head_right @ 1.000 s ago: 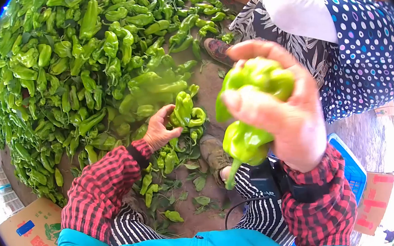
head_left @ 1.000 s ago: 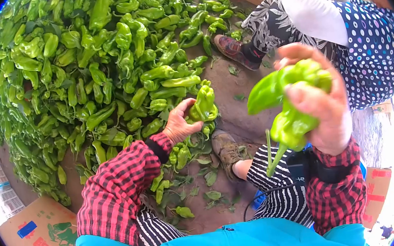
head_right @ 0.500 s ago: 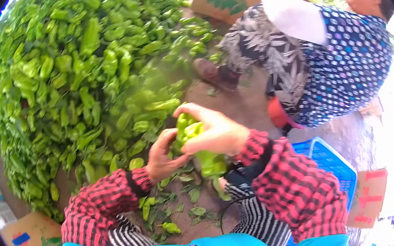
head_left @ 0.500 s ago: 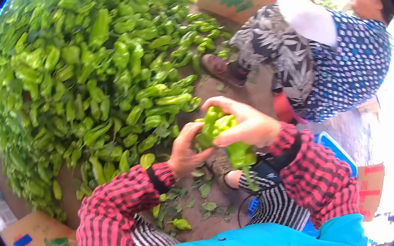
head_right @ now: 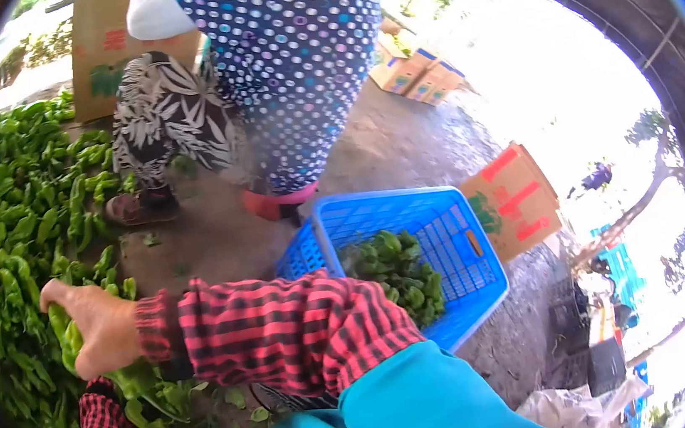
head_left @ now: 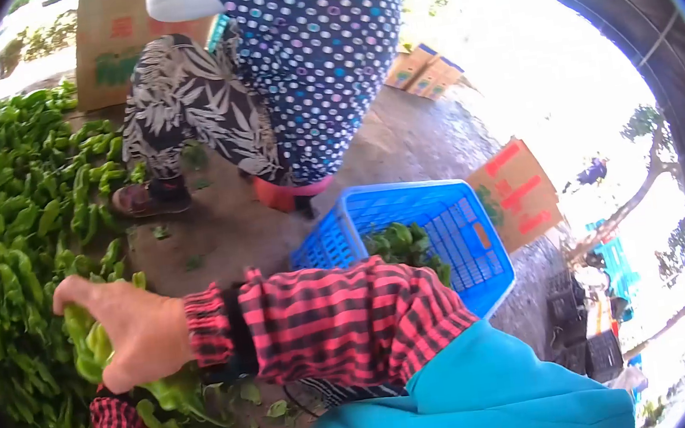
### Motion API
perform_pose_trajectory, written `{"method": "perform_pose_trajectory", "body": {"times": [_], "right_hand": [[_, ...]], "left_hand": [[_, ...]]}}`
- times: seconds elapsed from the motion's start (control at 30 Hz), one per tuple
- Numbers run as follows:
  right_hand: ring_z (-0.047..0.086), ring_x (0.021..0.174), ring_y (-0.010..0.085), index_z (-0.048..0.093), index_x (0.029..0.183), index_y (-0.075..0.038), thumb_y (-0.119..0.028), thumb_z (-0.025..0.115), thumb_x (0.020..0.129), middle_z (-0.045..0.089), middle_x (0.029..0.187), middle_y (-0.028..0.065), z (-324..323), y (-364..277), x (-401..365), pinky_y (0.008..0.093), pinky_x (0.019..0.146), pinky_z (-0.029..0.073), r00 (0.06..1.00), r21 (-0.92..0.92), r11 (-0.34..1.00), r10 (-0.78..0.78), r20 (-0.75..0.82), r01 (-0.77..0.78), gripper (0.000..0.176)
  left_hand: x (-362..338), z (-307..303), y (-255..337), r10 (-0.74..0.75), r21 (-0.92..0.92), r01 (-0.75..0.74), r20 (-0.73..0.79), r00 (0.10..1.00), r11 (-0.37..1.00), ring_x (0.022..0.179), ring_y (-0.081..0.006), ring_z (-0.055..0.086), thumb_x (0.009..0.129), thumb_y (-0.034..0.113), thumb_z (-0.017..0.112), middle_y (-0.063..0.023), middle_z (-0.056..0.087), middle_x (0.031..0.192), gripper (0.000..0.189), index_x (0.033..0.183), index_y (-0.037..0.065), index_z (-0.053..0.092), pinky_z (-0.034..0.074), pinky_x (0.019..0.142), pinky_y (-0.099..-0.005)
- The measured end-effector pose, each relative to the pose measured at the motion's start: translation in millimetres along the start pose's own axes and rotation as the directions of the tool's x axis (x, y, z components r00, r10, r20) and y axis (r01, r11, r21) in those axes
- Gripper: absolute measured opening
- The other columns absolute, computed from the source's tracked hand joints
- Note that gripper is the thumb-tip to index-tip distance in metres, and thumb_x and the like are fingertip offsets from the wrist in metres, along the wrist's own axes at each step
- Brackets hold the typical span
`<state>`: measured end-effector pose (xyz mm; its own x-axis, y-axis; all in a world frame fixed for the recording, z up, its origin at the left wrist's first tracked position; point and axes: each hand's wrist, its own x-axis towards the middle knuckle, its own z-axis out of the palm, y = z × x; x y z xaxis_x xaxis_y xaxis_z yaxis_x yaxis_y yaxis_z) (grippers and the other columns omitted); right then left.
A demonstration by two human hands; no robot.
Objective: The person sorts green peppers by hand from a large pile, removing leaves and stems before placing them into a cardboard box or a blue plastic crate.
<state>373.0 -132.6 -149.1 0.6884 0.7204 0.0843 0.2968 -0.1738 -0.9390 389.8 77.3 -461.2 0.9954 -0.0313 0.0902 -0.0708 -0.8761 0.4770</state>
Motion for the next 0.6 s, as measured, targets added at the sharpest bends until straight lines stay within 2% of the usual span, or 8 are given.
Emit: {"method": "perform_pose_trajectory", "body": {"times": [0.13,0.2,0.33,0.4,0.43,0.47,0.53,0.6], "right_hand": [[0.055,0.084,0.0304,0.034,0.112,0.003,-0.007,0.069,0.048,0.052,0.086,0.0199,2,-4,0,0.0349,0.071,0.046,0.993,0.018,0.998,0.055,0.1,-0.057,0.074],[0.052,0.093,0.0305,0.034,0.111,0.006,-0.01,0.072,0.046,0.049,0.094,0.0207,19,20,14,0.0339,0.076,0.045,0.995,-0.077,0.997,0.036,0.094,-0.029,0.077],[0.051,0.097,0.0286,0.034,0.109,0.01,-0.017,0.076,0.045,0.046,0.099,0.02,27,26,21,0.0336,0.079,0.045,0.995,-0.187,0.982,0.042,0.095,-0.023,0.082],[0.057,0.093,0.024,0.034,0.114,0.014,-0.019,0.078,0.042,0.055,0.096,0.0183,36,33,23,0.0257,0.077,0.048,1.0,-0.303,0.953,-0.003,0.024,0.01,0.09],[0.057,0.094,0.0223,0.03,0.118,0.017,-0.021,0.079,0.044,0.055,0.097,0.0177,31,27,23,0.0245,0.079,0.047,0.992,-0.328,0.942,-0.034,0.122,0.072,0.096],[0.057,0.094,0.0223,0.03,0.118,0.017,-0.021,0.079,0.044,0.055,0.097,0.0177,43,45,34,0.0245,0.079,0.047,0.992,-0.324,0.943,-0.038,0.121,0.075,0.096],[0.057,0.094,0.0218,0.031,0.118,0.016,-0.022,0.079,0.045,0.055,0.098,0.0175,83,99,65,0.0243,0.078,0.048,0.975,-0.225,0.955,-0.215,-0.064,0.195,0.096],[0.057,0.094,0.0227,0.032,0.117,0.015,-0.023,0.08,0.045,0.055,0.097,0.0176,91,99,62,0.0245,0.079,0.048,0.973,-0.223,0.952,-0.225,-0.049,0.209,0.094]], "left_hand": [[-6,6,-21,-0.015,0.015,0.014,0.053,0.998,1.0,0.096,-0.0169,0.052,0.075,0.015,0.063,-0.0081,0.053,0.104,0.04,0.11,0.002,0.051,0.042,0.084,-0.0296],[1,12,-20,-0.008,-0.004,0.008,0.088,0.996,1.0,0.096,-0.0171,0.053,0.074,0.014,0.063,-0.0082,0.053,0.104,0.04,0.111,0.002,0.05,0.042,0.084,-0.0298],[3,-1,-30,-0.026,-0.07,0.034,0.121,0.992,0.997,0.095,-0.0174,0.053,0.073,0.012,0.063,-0.0083,0.054,0.105,0.042,0.112,0.002,0.05,0.043,0.083,-0.03],[4,-6,-33,-0.03,-0.12,0.047,0.136,0.99,0.992,0.095,-0.0176,0.054,0.073,0.011,0.063,-0.0084,0.054,0.105,0.043,0.112,0.002,0.05,0.043,0.083,-0.0301],[5,-9,-34,-0.033,-0.145,0.053,0.141,0.989,0.988,0.095,-0.0177,0.054,0.072,0.01,0.063,-0.0084,0.054,0.105,0.043,0.113,0.002,0.05,0.043,0.083,-0.0302],[3,-11,-37,-0.034,-0.171,0.06,0.148,0.988,0.983,0.095,-0.0178,0.054,0.072,0.01,0.063,-0.0085,0.054,0.106,0.044,0.113,0.002,0.05,0.044,0.083,-0.0303],[2,-12,-37,-0.037,-0.224,0.074,0.163,0.986,0.972,0.095,-0.018,0.054,0.072,0.009,0.063,-0.0086,0.054,0.106,0.045,0.113,0.002,0.049,0.044,0.082,-0.0304],[-2,-13,-36,-0.036,-0.27,0.083,0.174,0.984,0.959,0.095,-0.0182,0.055,0.071,0.008,0.063,-0.0087,0.054,0.106,0.046,0.114,0.002,0.049,0.044,0.082,-0.0305]]}}
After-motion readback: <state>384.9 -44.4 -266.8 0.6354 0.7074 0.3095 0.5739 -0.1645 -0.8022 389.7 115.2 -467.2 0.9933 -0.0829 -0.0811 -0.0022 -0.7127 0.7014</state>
